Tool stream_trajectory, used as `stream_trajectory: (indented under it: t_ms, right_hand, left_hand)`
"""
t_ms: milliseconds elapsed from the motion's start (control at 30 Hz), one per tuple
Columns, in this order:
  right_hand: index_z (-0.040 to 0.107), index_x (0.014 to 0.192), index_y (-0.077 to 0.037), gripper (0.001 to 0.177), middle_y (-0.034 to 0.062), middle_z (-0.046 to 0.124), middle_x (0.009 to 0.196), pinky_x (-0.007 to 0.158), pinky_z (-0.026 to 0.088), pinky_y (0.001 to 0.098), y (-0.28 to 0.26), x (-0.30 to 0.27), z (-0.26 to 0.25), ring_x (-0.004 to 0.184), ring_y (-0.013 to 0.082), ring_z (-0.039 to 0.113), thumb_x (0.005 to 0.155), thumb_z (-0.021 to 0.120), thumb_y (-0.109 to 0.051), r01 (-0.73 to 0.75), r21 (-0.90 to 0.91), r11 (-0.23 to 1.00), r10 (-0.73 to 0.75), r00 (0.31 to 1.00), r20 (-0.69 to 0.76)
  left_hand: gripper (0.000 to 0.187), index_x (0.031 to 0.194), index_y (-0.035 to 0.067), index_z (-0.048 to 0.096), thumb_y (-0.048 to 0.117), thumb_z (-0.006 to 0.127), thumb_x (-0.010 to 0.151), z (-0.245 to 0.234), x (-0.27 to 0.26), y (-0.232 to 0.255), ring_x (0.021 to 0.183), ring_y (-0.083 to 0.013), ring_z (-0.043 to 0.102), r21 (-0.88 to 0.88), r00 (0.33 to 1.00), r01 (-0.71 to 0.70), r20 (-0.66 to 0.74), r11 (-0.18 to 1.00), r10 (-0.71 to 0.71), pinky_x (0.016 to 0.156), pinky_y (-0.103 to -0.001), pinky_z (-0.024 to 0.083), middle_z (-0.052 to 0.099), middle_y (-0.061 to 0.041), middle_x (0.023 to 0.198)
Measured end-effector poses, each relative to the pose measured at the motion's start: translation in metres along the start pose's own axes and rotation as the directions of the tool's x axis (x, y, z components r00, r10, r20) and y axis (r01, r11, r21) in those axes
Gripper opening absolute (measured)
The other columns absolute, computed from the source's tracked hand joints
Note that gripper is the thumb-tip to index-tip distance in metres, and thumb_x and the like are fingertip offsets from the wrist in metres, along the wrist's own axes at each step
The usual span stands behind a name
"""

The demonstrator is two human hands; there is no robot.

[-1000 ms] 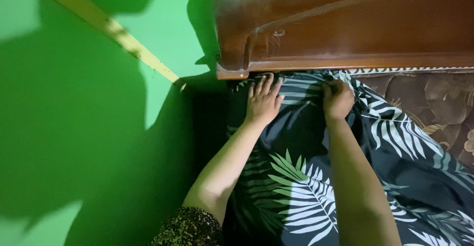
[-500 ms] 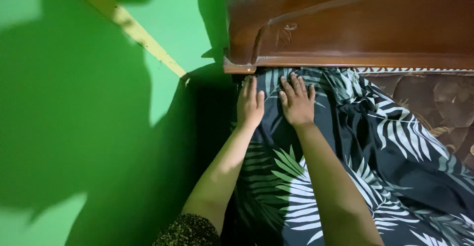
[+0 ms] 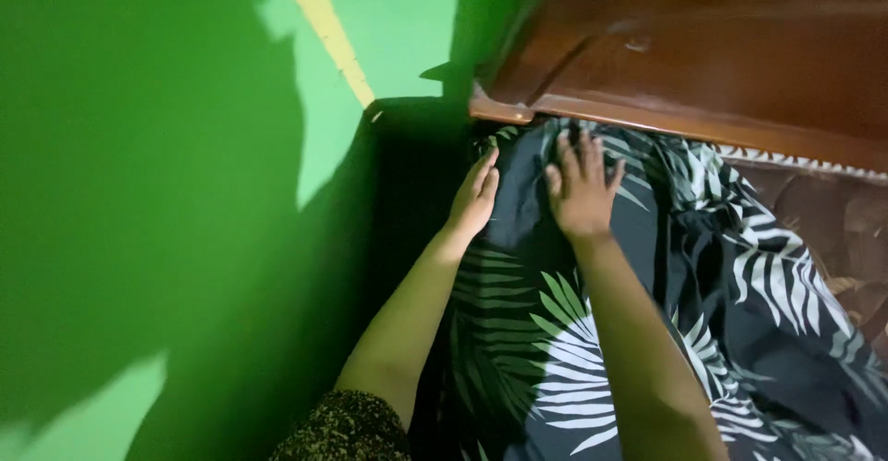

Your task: The person spreads a patterned sheet over a mattress and then tucks the edges of the sheet under the corner of the mattress and headboard by hand.

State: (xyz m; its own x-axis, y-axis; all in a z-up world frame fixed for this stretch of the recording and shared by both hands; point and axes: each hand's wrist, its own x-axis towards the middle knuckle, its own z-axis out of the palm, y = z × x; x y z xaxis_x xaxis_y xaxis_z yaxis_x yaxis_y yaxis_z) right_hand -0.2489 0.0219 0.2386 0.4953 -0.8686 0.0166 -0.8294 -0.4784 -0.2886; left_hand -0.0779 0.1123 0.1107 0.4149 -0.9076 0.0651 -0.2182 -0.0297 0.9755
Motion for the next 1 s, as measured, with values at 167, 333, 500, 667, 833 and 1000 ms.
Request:
stream_trajectory:
  t_ms: [167,333,500,667,833,1000]
  right_hand:
    - [0.041,0.159,-0.027,0.060,0.0096,0.031,0.169,0.124,0.012,0.0636,-0.038,-0.020,0.004,0.157,0.0322,0.022,0.103,0.052,-0.045,0.140,-0.047,0.989,-0.136,0.988,0.066]
    - [0.042,0.159,-0.022,0.058,0.0140,0.030,0.168,0.120,0.011,0.0675,-0.055,-0.016,-0.001,0.156,0.0367,0.022,0.105,0.052,-0.040,0.136,-0.046,0.990,-0.133,0.989,0.063]
    - [0.048,0.156,-0.021,0.053,0.0139,0.035,0.167,0.122,0.014,0.0672,-0.079,-0.003,0.005,0.156,0.0368,0.025,0.105,0.052,-0.037,0.262,-0.084,0.961,-0.259,0.965,0.041]
    - [0.059,0.144,-0.019,0.047,0.0122,0.042,0.160,0.122,0.017,0.0646,-0.088,0.030,0.016,0.154,0.0388,0.029,0.100,0.056,-0.037,0.343,-0.184,0.921,-0.320,0.936,0.145]
    - [0.066,0.137,-0.021,0.050,0.0059,0.052,0.151,0.122,0.016,0.0672,-0.095,0.058,0.028,0.146,0.0315,0.039,0.090,0.058,-0.035,0.407,-0.352,0.843,-0.328,0.907,0.264]
    - [0.069,0.132,-0.022,0.046,0.0086,0.056,0.148,0.115,0.021,0.0664,-0.086,0.079,0.041,0.139,0.0353,0.043,0.089,0.056,-0.034,0.436,-0.314,0.843,-0.310,0.872,0.379]
  left_hand:
    - [0.051,0.150,0.011,0.051,0.038,0.042,0.109,0.001,-0.040,-0.051,0.142,-0.0294,0.049,-0.098,0.967,0.254,-0.005,0.962,-0.256,0.117,-0.036,0.036,0.054,-0.015,0.152]
    - [0.051,0.148,0.011,0.054,0.041,0.038,0.110,0.024,-0.056,-0.101,0.139,-0.0296,0.052,-0.167,0.969,0.234,-0.038,0.958,-0.243,0.116,-0.036,0.039,0.057,-0.014,0.149]
    - [0.045,0.143,0.010,0.059,0.034,0.042,0.110,0.022,-0.024,-0.118,0.138,-0.0321,0.055,-0.169,0.958,0.259,-0.084,0.951,-0.275,0.116,-0.037,0.040,0.061,-0.015,0.144]
    - [0.059,0.155,0.015,0.045,0.012,0.045,0.096,0.001,-0.006,-0.111,0.147,-0.0296,0.044,0.336,0.994,0.105,-0.010,0.936,-0.108,0.121,-0.043,0.036,0.048,-0.009,0.158]
    - [0.067,0.161,0.020,0.029,0.014,0.049,0.098,-0.005,0.013,-0.092,0.153,-0.0248,0.028,0.774,0.951,-0.042,0.225,0.631,-0.213,0.121,-0.058,0.024,0.030,0.000,0.168]
    - [0.065,0.160,0.019,0.028,0.021,0.048,0.098,-0.013,0.038,-0.099,0.153,-0.0271,0.021,0.862,0.914,-0.217,0.344,0.458,-0.215,0.121,-0.059,0.018,0.023,-0.001,0.169]
